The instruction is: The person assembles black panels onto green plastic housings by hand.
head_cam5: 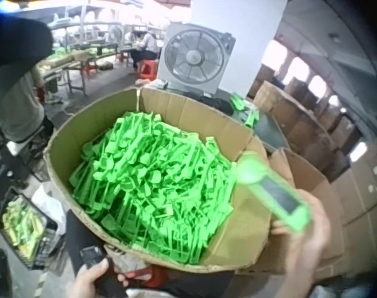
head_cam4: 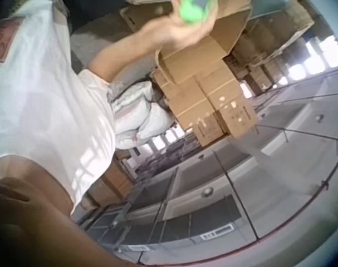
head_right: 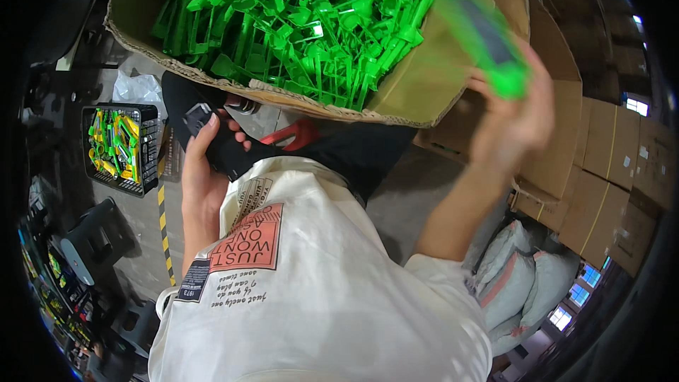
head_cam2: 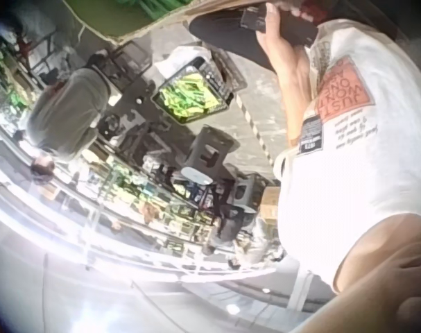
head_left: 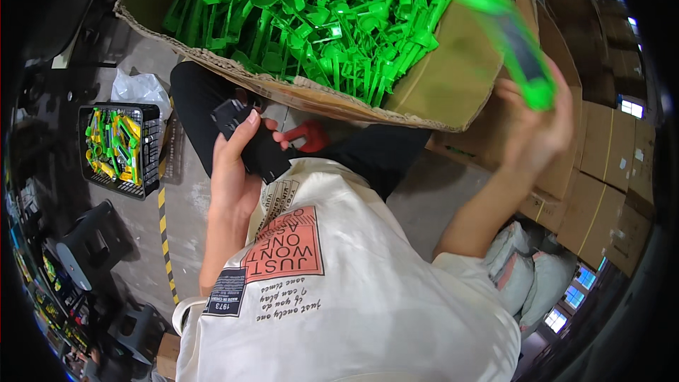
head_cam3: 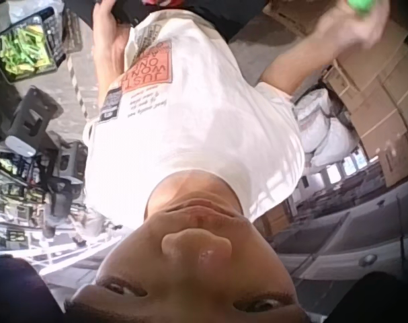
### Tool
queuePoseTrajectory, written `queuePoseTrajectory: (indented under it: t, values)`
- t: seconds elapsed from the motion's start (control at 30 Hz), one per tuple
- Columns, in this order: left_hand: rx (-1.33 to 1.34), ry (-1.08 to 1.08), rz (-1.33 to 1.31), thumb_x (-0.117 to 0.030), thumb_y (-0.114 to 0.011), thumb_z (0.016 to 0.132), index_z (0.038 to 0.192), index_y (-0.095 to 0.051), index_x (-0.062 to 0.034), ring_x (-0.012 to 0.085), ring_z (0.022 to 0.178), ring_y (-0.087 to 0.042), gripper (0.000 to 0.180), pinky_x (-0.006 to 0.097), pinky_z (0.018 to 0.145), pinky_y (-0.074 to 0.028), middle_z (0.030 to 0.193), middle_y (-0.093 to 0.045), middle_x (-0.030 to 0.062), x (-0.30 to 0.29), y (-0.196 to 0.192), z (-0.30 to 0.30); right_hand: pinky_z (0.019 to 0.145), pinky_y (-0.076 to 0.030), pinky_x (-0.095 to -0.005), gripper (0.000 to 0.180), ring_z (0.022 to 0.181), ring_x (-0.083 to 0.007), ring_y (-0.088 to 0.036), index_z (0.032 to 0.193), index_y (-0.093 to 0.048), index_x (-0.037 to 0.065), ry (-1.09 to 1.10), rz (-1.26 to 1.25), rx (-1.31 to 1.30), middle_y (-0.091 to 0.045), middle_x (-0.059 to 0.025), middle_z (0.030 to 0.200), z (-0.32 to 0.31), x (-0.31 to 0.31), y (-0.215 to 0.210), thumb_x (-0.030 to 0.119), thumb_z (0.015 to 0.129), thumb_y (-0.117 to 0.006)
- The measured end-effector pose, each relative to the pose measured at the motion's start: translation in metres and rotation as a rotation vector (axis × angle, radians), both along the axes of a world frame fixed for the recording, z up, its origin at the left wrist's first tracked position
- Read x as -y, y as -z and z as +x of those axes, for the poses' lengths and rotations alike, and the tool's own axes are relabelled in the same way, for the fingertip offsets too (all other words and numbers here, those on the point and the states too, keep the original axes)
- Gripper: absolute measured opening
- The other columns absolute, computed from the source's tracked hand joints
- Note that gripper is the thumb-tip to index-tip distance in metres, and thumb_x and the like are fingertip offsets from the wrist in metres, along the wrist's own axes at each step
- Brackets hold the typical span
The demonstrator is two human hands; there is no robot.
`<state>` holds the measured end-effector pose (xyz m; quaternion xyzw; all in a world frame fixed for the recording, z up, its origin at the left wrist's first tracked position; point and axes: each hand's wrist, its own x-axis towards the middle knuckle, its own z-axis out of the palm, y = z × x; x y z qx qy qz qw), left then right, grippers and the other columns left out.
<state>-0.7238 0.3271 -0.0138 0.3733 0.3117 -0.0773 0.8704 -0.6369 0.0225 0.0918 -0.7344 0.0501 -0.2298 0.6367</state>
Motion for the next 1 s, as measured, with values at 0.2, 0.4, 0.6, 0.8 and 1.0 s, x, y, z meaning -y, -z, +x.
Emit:
queuePoseTrajectory:
  t: [0.2, 0.4, 0.6, 0.8, 1.0]
  values:
    - [-0.013, 0.118, -0.141, -0.003, -0.056, 0.081, 0.105, -0.049, 0.0002, 0.0268, 0.088, -0.065, 0.025, 0.04, 0.081, -0.055, 0.097, -0.063, 0.0165, -0.001, 0.0, -0.003, 0.058, -0.055, -0.0309, 0.041, 0.074, -0.0245, -0.068, 0.115, -0.06, -0.004, 0.785, -0.6, -0.413, -0.066, -0.0194, 0.097, -0.036, 0.161, 0.02, 0.029, 0.093, -0.051]
    - [0.014, 0.157, -0.029, 0.0, -0.062, 0.075, 0.11, -0.049, 0.0001, 0.0288, 0.084, -0.067, 0.038, 0.039, 0.075, -0.057, 0.098, -0.063, 0.019, -0.002, -0.011, -0.001, 0.077, -0.051, -0.0319, 0.038, 0.087, -0.0238, -0.066, 0.111, -0.063, 0.0, 0.483, -0.985, -0.44, -0.068, -0.0152, 0.096, 0.007, 0.11, 0.015, 0.031, 0.091, -0.056]
    - [-0.003, 0.068, 0.056, 0.004, -0.067, 0.069, 0.108, -0.049, -0.0046, 0.0196, 0.076, -0.064, 0.043, 0.034, 0.07, -0.056, 0.088, -0.061, 0.0066, -0.009, -0.012, -0.008, 0.074, -0.049, -0.0306, 0.032, 0.079, -0.0189, -0.064, 0.105, -0.065, 0.002, -0.407, -0.983, -0.225, -0.068, -0.0129, 0.092, 0.105, -0.065, 0.02, 0.03, 0.089, -0.06]
    - [0.084, -0.08, -0.001, 0.007, -0.069, 0.07, 0.105, -0.048, -0.0055, 0.0208, 0.076, -0.064, 0.043, 0.035, 0.067, -0.056, 0.089, -0.058, 0.0079, -0.007, -0.021, -0.021, 0.071, -0.052, -0.0422, 0.024, 0.076, -0.0264, -0.066, 0.089, -0.068, 0.008, -0.917, -1.287, -0.296, -0.069, -0.0119, 0.083, 0.191, -0.167, 0.17, 0.028, 0.082, -0.056]
    - [0.126, -0.157, 0.022, 0.007, -0.069, 0.07, 0.104, -0.048, -0.0059, 0.0198, 0.078, -0.062, 0.042, 0.036, 0.069, -0.055, 0.089, -0.058, 0.0073, -0.021, -0.024, -0.04, 0.059, -0.054, -0.0387, 0.022, 0.06, -0.0261, -0.067, 0.087, -0.068, 0.0, -0.825, -0.898, -0.601, -0.066, -0.0184, 0.072, 0.191, -0.2, 0.271, 0.011, 0.079, -0.051]
